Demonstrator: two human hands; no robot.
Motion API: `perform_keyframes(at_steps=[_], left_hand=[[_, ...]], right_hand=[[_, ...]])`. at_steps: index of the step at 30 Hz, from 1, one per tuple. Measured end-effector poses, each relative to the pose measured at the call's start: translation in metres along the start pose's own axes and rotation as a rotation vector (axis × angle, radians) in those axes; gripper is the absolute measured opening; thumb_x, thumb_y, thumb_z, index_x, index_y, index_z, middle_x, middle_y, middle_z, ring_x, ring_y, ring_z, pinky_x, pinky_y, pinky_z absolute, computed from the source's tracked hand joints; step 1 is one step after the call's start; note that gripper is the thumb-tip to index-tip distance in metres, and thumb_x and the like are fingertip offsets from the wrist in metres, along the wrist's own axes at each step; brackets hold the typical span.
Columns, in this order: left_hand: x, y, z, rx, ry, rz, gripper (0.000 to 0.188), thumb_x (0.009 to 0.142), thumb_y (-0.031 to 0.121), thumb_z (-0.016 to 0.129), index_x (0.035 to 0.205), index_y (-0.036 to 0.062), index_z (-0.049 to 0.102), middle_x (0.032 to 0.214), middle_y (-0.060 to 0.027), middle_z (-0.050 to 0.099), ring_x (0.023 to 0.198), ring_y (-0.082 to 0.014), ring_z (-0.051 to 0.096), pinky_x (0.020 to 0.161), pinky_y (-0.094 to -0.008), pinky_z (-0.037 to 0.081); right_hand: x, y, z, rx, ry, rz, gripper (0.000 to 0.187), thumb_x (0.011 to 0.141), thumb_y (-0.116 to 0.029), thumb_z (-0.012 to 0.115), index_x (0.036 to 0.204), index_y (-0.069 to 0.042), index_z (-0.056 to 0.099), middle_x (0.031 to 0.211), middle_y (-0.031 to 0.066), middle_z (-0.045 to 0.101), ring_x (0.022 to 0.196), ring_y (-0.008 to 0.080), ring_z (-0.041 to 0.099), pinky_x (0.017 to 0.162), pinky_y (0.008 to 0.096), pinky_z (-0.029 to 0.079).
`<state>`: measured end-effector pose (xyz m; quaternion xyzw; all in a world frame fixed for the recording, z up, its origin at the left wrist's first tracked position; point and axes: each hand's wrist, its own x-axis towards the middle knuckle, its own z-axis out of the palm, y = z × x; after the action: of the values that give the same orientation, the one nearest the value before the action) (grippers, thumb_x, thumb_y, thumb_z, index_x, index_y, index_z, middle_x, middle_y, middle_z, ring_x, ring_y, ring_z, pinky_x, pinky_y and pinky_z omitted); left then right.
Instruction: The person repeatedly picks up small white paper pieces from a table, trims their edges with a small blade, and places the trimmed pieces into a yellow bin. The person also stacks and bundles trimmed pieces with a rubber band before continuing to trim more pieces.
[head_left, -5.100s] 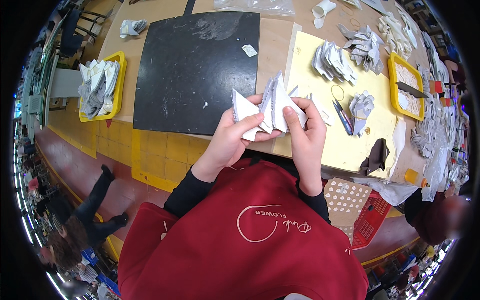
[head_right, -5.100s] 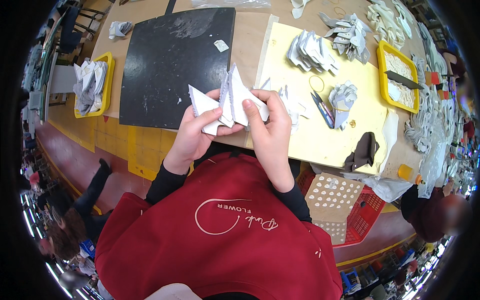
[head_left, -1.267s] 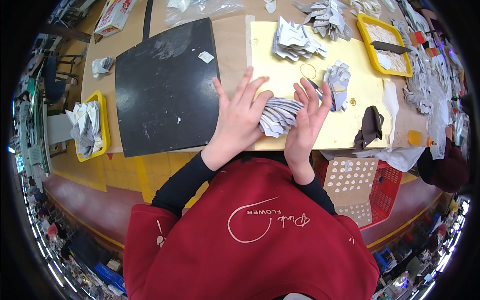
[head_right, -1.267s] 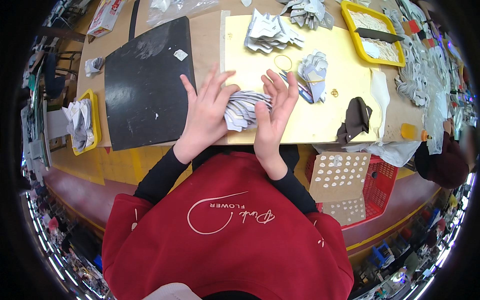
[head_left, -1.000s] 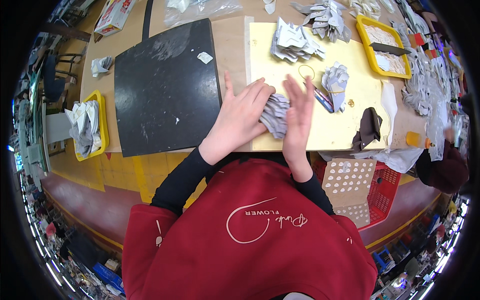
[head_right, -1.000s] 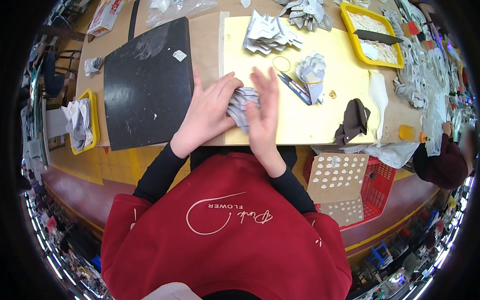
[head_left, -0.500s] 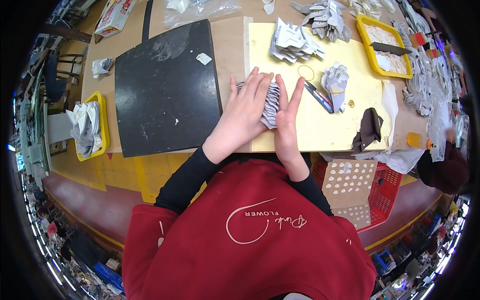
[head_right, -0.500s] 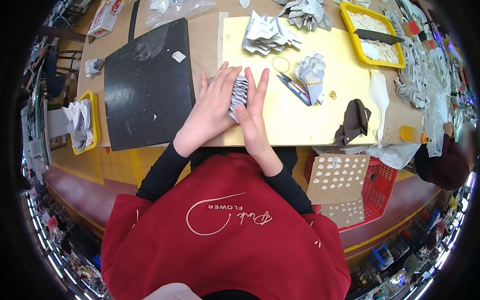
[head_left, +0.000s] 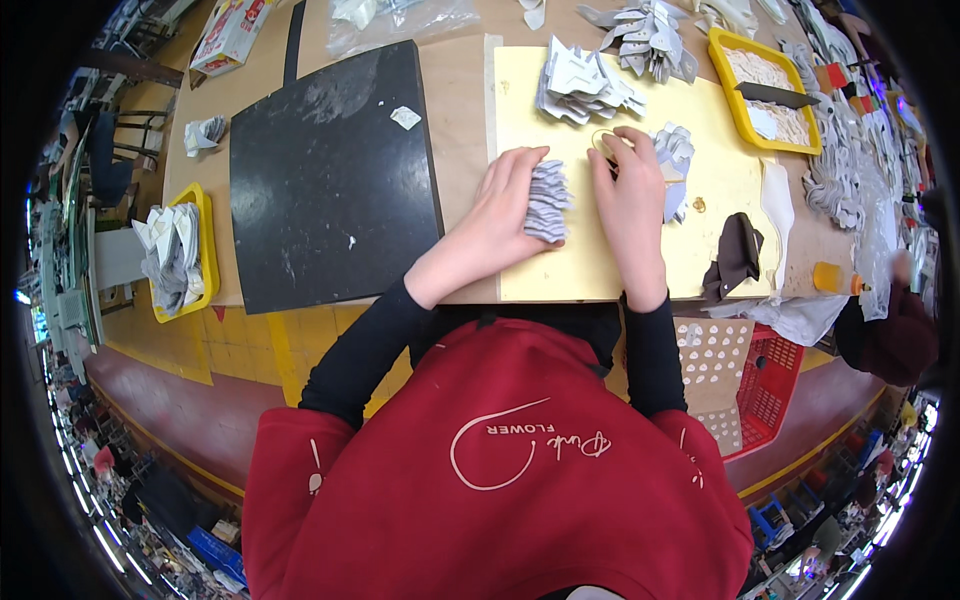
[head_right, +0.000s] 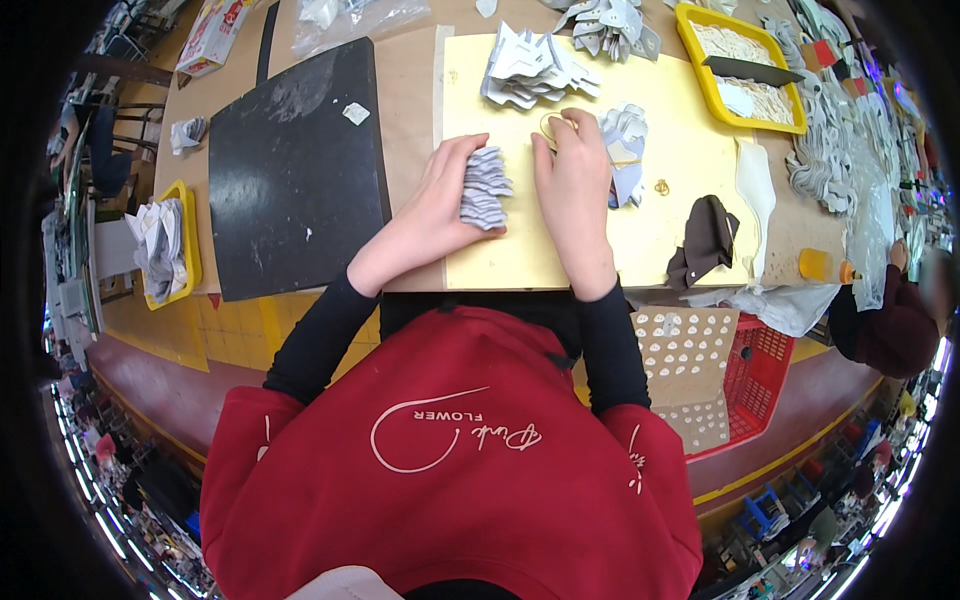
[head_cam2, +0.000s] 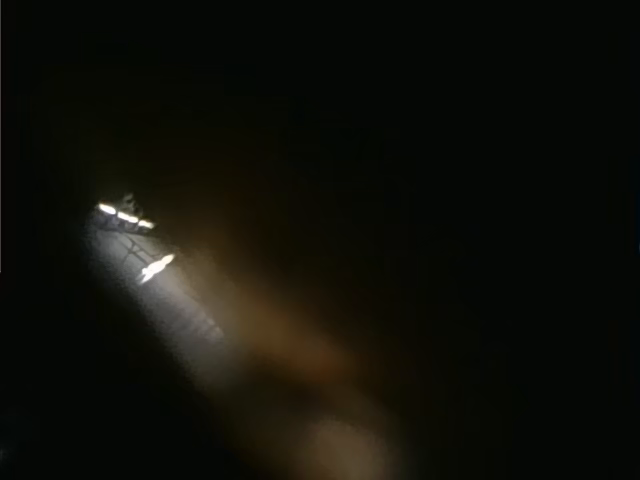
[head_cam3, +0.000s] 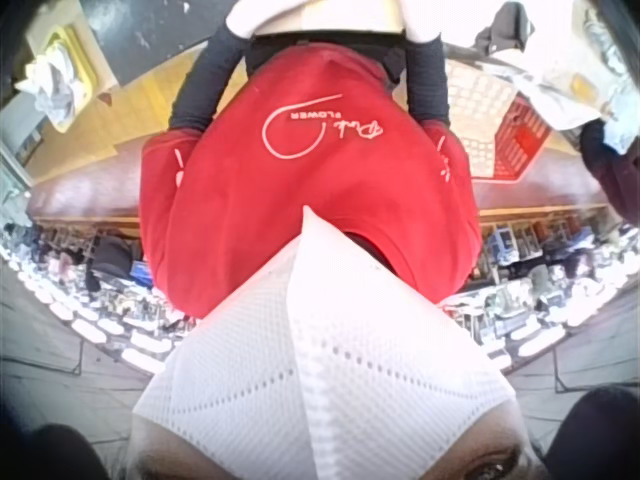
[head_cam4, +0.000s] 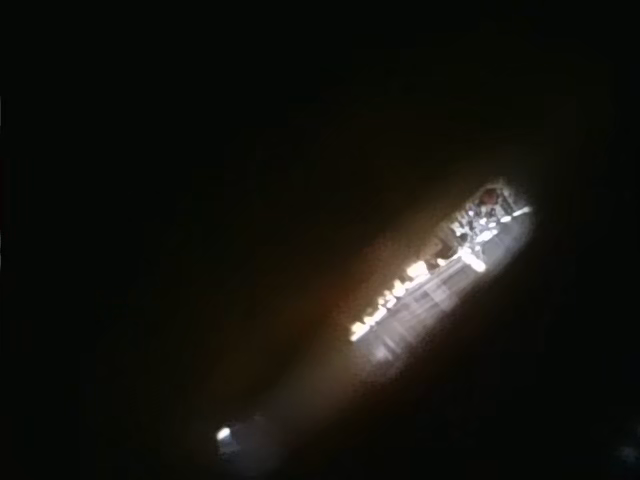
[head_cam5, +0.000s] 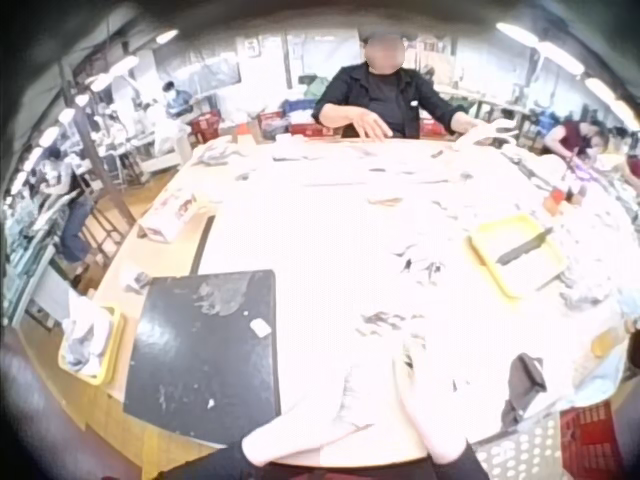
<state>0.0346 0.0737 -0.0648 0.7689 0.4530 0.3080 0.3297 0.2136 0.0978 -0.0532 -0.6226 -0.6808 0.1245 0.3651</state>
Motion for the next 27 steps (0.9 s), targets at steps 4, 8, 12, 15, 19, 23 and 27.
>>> perform_keyframes(at_steps=[4,8,12,15,19,23,27], left_hand=[[0.012,0.013,-0.001,0.189,0.03,-0.036,0.082,0.07,0.022,0.083,0.136,0.0014,0.04,0.122,-0.0183,0.052,0.121,-0.0361,0.049,0.103,-0.043,0.038],[0.003,0.012,-0.005,0.072,0.047,-0.08,0.078,0.07,0.022,0.083,0.134,0.0004,0.044,0.122,-0.0181,0.052,0.119,-0.0372,0.049,0.102,-0.0433,0.04],[-0.012,0.016,-0.017,0.068,0.049,-0.179,0.084,0.07,0.023,0.084,0.138,0.0006,0.04,0.126,-0.0194,0.05,0.122,-0.0386,0.048,0.103,-0.0439,0.039],[-0.018,0.012,-0.012,0.145,0.072,-0.15,0.091,0.07,0.022,0.084,0.143,0.0022,0.035,0.133,-0.0216,0.045,0.127,-0.0396,0.044,0.107,-0.0431,0.038],[-0.018,0.018,-0.005,0.255,0.113,-0.091,0.094,0.07,0.02,0.083,0.146,0.0044,0.03,0.139,-0.0242,0.039,0.134,-0.0401,0.038,0.113,-0.0459,0.03],[-0.019,0.012,-0.005,0.141,0.061,-0.149,0.094,0.07,0.018,0.082,0.147,0.0061,0.029,0.137,-0.0213,0.041,0.134,-0.0385,0.038,0.117,-0.0514,0.02],[-0.017,0.009,-0.007,0.107,0.015,-0.178,0.096,0.07,0.018,0.081,0.149,0.0076,0.026,0.136,-0.0183,0.044,0.134,-0.0365,0.039,0.119,-0.0554,0.013]], right_hand=[[0.01,0.015,0.015,-0.155,0.033,-0.061,0.01,0.082,0.0,0.063,0.085,0.01,0.064,0.106,0.0211,0.06,0.09,0.037,0.062,0.08,0.0415,0.05],[0.01,0.02,0.02,-0.143,0.099,-0.135,0.01,0.086,-0.003,0.063,0.087,0.007,0.062,0.099,0.0143,0.061,0.079,0.0272,0.063,0.076,0.0353,0.051],[-0.005,-0.004,0.002,0.576,0.11,0.157,0.005,0.089,0.001,0.059,0.092,0.005,0.059,0.085,0.0124,0.063,0.078,0.0242,0.062,0.076,0.0345,0.051],[-0.021,-0.007,0.005,1.245,0.151,0.463,0.008,0.094,-0.001,0.056,0.102,0.001,0.057,0.082,0.0097,0.065,0.077,0.0176,0.062,0.076,0.0316,0.051],[-0.038,-0.023,0.007,1.416,0.218,0.607,0.014,0.095,-0.001,0.055,0.109,0.0,0.055,0.084,0.0074,0.065,0.08,0.0139,0.06,0.079,0.0285,0.049],[-0.052,-0.015,0.008,1.378,0.218,0.532,0.017,0.095,0.0,0.055,0.111,0.001,0.055,0.086,0.0061,0.063,0.082,0.0124,0.059,0.08,0.0272,0.047],[-0.06,-0.005,0.005,1.075,0.235,0.398,0.03,0.096,-0.001,0.054,0.126,0.002,0.052,0.103,0.0105,0.066,0.079,0.0105,0.056,0.077,0.0243,0.045]])
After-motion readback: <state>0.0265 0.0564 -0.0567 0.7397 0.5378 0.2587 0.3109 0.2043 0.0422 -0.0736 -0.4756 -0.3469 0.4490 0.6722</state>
